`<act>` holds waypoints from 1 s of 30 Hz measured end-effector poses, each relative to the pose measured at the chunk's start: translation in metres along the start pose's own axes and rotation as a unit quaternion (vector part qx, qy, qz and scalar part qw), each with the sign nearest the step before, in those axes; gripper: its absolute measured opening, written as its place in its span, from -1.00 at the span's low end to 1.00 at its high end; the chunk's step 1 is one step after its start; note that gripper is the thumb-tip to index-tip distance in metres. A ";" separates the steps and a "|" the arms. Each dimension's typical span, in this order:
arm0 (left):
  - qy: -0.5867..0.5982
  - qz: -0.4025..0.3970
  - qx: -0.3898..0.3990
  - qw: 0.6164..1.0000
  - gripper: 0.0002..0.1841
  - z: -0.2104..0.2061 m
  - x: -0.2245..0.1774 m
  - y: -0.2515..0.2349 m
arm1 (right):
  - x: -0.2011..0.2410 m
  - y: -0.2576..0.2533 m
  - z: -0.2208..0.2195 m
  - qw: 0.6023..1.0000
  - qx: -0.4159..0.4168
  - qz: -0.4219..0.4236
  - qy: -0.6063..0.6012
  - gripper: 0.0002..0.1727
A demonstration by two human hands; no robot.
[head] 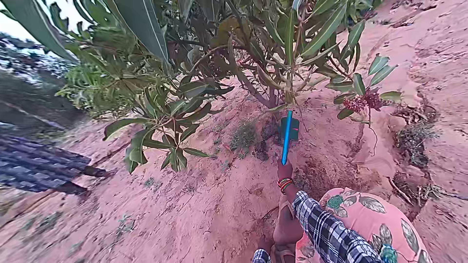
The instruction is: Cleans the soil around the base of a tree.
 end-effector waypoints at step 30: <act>-0.207 -0.287 -0.042 0.935 -0.43 -0.045 -0.206 0.083 | -0.052 -0.083 0.046 0.984 0.055 -0.126 -0.109 -0.66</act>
Point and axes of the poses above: each hand's wrist, its own y-axis away from the middle knuckle, its own z-axis out of the back of the hand, x = y × z, the point moved 10 cm from there along -y, towards the middle knuckle, and after that the axes turned 5 degrees about -y, right-handed, at the moved point
